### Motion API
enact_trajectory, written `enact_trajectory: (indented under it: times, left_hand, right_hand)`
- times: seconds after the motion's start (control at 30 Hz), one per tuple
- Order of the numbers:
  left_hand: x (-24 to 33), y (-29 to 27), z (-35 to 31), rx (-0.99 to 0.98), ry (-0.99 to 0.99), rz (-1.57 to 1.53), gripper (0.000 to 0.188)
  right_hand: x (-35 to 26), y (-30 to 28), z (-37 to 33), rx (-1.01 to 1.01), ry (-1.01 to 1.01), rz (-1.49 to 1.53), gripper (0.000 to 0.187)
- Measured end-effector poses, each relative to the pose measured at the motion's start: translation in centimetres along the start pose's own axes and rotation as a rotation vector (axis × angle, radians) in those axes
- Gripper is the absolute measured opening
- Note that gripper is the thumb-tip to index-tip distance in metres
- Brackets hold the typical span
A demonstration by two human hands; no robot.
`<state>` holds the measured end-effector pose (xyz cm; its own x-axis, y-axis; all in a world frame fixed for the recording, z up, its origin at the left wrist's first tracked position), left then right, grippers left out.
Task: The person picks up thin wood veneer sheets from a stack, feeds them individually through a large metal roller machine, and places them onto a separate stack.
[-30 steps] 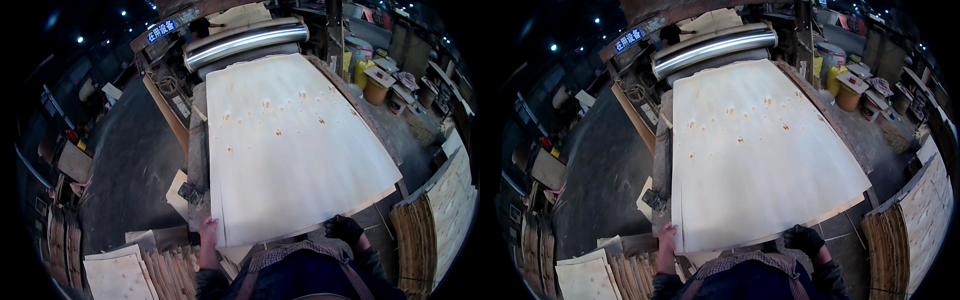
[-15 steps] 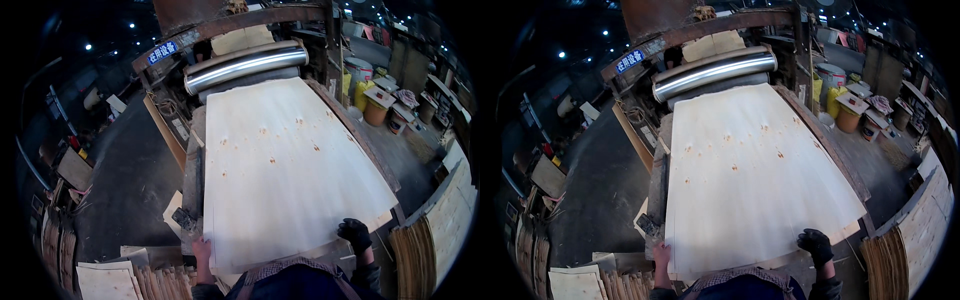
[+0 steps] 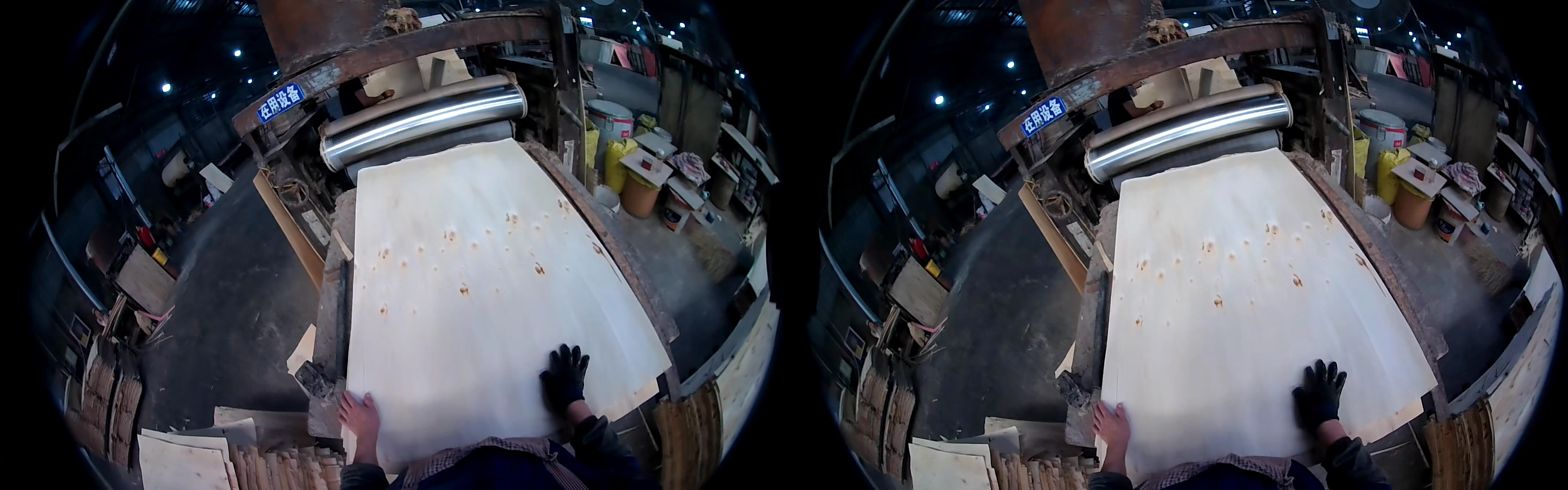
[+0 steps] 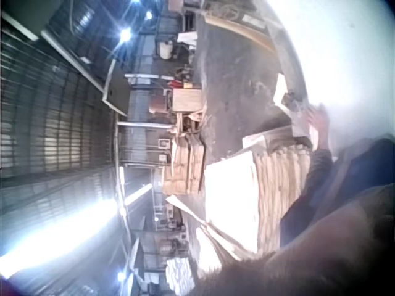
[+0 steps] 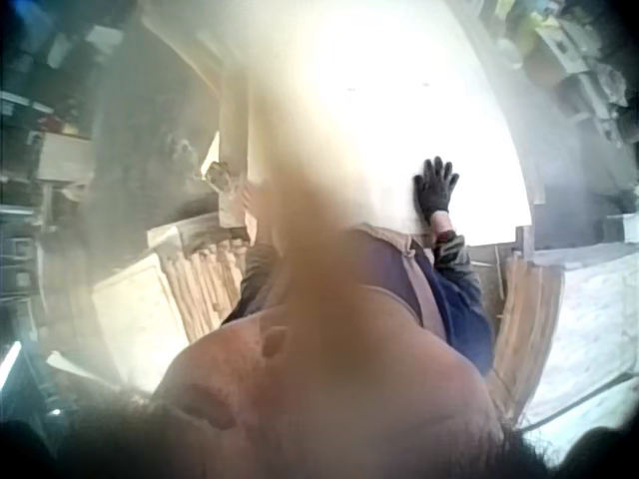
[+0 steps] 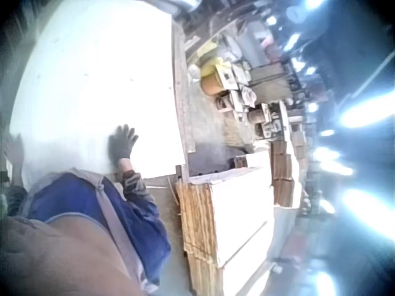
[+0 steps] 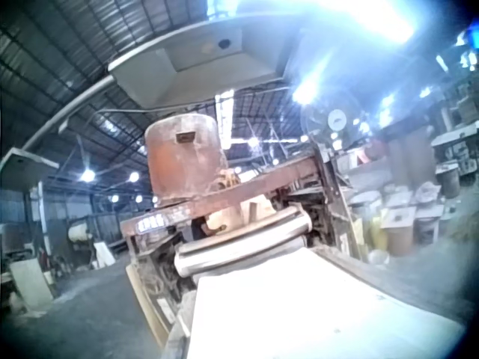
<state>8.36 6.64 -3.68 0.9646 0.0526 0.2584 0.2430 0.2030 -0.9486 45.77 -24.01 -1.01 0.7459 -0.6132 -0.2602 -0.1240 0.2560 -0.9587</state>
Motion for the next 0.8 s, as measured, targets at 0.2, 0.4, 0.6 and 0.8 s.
enact_trajectory:
  times: [0.2, 0.4, 0.6, 0.8]
  left_hand:
    - [0.7, 0.0, -0.4, -0.014, -0.047, 0.007, 0.062]
    - [0.2, 1.2, -0.7, 0.027, -0.049, 0.013, 0.060]
    - [0.2, 1.5, -1.1, 0.072, -0.018, 0.001, 0.059]
    - [0.3, 1.3, -0.7, 0.028, -0.055, 0.000, 0.060]
  right_hand:
    - [-0.6, -0.9, -0.2, -0.001, 0.027, 0.044, 0.052]
    - [-0.3, 0.2, -0.4, 0.059, 0.009, 0.062, 0.051]
    - [-0.5, 0.5, -0.6, 0.081, -0.014, 0.009, 0.050]
    - [-0.3, -0.5, -0.7, 0.082, -0.012, 0.059, 0.050]
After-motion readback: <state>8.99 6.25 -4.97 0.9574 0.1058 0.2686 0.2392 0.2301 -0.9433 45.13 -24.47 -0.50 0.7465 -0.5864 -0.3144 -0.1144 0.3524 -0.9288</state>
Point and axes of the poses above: each hand's wrist, its own z-axis towards the middle knuckle, its own y-axis out of the palm, x = y × z, the point moved 4 cm from there along z, towards the middle knuckle, and after that the axes turned 8 degrees about -y, right-handed, at the moved point
